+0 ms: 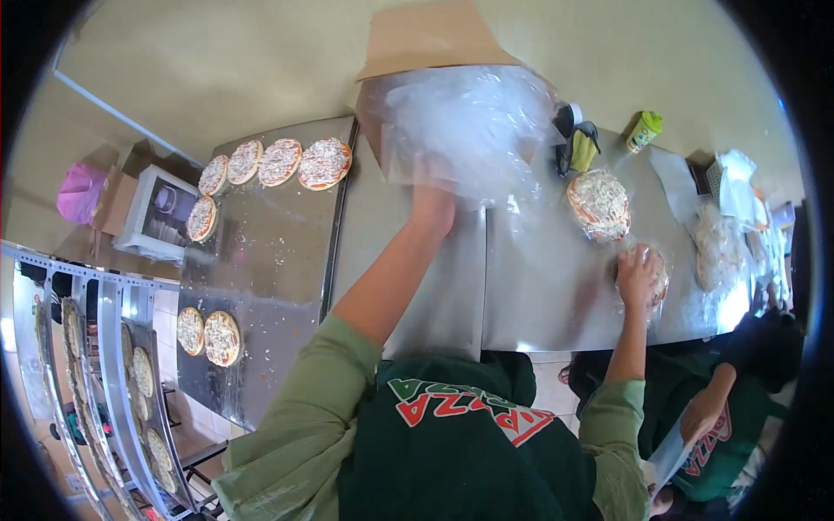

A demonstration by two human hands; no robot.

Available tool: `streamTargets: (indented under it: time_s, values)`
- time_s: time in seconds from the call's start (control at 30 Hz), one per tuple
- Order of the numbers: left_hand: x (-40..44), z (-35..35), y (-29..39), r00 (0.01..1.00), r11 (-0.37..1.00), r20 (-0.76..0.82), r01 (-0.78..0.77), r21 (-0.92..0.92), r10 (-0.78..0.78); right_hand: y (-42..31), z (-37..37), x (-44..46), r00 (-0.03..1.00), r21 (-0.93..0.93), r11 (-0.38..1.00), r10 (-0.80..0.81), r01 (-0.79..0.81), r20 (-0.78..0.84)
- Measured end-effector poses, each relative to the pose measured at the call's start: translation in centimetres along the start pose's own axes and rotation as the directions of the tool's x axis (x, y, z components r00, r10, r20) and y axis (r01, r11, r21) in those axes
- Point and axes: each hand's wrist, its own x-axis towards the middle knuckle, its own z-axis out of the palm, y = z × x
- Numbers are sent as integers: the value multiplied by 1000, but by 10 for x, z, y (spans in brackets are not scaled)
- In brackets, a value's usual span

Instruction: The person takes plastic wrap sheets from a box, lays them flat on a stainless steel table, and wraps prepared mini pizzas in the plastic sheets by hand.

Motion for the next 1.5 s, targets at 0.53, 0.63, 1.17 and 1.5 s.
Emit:
streamTargets:
  time_s: [0.53,0.63,1.17,1.5]
  values:
    - [45,-45,36,996,906,-29,90,413,-86,-339,-174,-44,811,975,173,-585,141,-13]
    - [37,-45,44,990,945,-113,120,306,-89,-346,-155,-12,893,946,203,-425,252,-146]
    - [-106,-115,67,962,944,-265,151,293,-72,-331,-116,-108,625,499,-380,-537,-779,566]
    - [-129,-66,69,876,955,-483,137,264,8,-281,-74,-105,868,916,-41,-339,-399,363]
